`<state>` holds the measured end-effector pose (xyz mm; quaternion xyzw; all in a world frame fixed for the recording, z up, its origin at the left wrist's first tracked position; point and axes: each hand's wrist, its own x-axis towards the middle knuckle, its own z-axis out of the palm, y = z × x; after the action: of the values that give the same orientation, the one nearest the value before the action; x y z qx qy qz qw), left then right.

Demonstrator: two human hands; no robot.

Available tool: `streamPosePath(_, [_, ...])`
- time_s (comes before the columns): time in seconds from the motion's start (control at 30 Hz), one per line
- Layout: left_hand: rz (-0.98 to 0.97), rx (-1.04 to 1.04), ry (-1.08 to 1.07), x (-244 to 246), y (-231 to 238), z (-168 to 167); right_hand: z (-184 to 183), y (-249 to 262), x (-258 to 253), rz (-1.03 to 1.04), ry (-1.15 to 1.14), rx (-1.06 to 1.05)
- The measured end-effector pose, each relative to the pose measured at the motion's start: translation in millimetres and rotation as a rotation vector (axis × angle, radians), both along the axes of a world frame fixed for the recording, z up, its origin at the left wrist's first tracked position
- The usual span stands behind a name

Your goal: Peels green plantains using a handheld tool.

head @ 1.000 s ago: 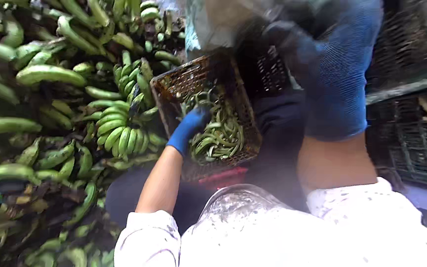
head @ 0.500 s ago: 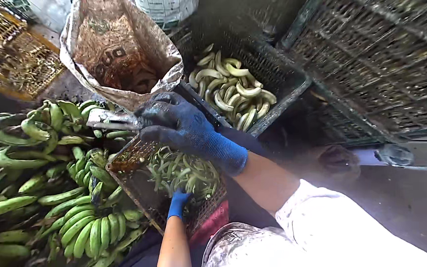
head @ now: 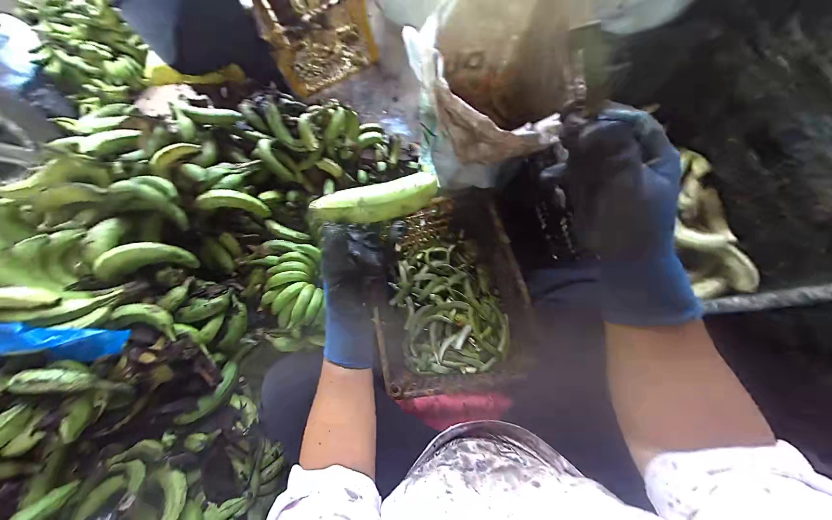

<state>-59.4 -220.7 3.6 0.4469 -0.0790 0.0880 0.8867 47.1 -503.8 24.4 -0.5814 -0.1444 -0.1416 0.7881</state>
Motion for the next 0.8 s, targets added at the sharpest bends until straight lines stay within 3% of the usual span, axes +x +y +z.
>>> streamPosePath(0.1, [0.082, -0.094, 0.102, 5, -12, 14, -7, 21, -15, 0.058, 0.066, 0.114])
streamPosePath(0.17, [0.174, 0.056, 0.175, -2, -10, 22, -26, 45, -51, 0.095, 0.198, 0.020])
streamPosePath(0.27, [0.298, 0.380, 0.231, -13, -4, 29, -63, 74, -111, 0.175, 0.447, -0.317])
streamPosePath(0.33, [0.311, 0.486, 0.170, -23, -3, 29, -56, 82, -133, 0.183, 0.311, -0.405])
streamPosePath(0.4, [0.270, 0.521, 0.107, -34, -1, 27, -24, 82, -140, 0.193, -0.005, -0.228])
streamPosePath(0.5, [0.248, 0.476, 0.059, -39, 0, 21, 16, 81, -131, 0.149, -0.312, -0.109])
streamPosePath(0.57, [0.267, 0.362, 0.075, -41, 3, 22, -16, 79, -130, 0.193, -0.151, -0.388])
streamPosePath(0.63, [0.249, 0.203, 0.101, -42, 11, 26, -68, 78, -135, 0.372, 0.237, -0.658])
streamPosePath(0.67, [0.236, 0.138, 0.130, -39, 16, 27, -79, 78, -134, 0.466, 0.384, -0.681])
streamPosePath(0.73, [0.142, 0.058, 0.124, -27, 26, 25, -58, 82, -119, 0.550, 0.491, -0.540])
streamPosePath(0.8, [0.047, 0.082, 0.164, -20, 28, 25, -21, 82, -94, 0.520, 0.342, -0.452])
